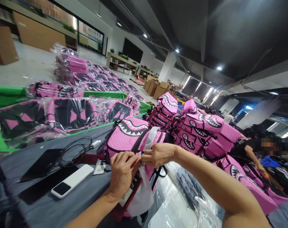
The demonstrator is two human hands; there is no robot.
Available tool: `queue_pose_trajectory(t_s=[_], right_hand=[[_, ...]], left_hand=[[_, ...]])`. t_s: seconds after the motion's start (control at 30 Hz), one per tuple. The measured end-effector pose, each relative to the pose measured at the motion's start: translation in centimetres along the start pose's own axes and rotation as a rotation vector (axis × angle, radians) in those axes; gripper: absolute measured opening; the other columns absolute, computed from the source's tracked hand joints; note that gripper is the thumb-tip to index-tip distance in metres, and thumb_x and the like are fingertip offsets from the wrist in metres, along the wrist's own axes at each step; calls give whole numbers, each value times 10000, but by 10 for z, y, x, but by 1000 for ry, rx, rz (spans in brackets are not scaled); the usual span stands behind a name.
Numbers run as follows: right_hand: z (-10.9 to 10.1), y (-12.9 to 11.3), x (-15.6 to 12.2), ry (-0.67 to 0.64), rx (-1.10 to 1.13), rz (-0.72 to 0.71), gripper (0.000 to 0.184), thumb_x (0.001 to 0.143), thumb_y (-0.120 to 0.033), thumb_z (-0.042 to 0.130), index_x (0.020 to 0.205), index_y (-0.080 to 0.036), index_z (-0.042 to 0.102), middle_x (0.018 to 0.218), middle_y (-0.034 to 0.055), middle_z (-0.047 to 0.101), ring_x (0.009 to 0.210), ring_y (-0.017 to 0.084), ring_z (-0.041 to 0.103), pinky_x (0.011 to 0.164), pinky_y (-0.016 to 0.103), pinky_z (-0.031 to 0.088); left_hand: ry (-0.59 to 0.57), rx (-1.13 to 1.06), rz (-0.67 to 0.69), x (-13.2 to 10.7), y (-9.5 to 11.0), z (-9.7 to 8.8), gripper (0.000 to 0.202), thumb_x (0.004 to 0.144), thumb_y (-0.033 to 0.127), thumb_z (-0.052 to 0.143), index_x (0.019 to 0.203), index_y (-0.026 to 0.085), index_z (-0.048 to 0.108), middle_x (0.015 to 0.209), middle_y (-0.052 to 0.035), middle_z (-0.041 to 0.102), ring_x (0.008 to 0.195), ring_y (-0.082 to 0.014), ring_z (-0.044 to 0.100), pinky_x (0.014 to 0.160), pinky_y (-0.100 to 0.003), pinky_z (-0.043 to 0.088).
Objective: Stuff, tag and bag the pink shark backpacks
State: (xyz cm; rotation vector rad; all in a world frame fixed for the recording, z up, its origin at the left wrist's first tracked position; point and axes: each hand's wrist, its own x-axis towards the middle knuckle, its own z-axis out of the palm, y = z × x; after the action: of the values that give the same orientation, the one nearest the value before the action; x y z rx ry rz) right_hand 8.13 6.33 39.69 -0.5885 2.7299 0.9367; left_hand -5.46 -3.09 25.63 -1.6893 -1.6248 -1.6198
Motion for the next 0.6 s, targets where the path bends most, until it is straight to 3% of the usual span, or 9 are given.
queue_pose_trajectory(t_s=[0.1,0.27,0.47,0.6], right_hand=[[5,-3,0,12,-12,70,285,1076,-171,377,923,-139,616,827,16,543,708,118,535,518,275,372],[14,-15,-3,97,12,201,231,1063,-165,428,939,-154,622,843,21,576,750,115,568,553,244,377],[23,-28,-6,93,155,467,343,1085,-157,347,1327,-215,583,1060,65,669,914,117,628,646,197,434],[21,-31,-4,98,201,529,374,1104,-218,324,1313,-243,633,1061,52,688,918,125,647,662,204,448]], left_hand=[[-16,13,57,3,1,-7,187,940,122,555,902,196,723,810,-19,675,759,-189,598,834,-395,374],[-168,95,116,8,7,-17,200,877,53,557,903,173,714,814,-21,665,777,-208,617,850,-418,372],[-98,238,256,14,16,-24,209,893,69,555,740,146,675,733,-55,630,718,-232,596,828,-432,379],[-115,354,333,13,22,-25,237,851,18,533,753,144,709,766,-91,653,761,-259,604,859,-446,393]])
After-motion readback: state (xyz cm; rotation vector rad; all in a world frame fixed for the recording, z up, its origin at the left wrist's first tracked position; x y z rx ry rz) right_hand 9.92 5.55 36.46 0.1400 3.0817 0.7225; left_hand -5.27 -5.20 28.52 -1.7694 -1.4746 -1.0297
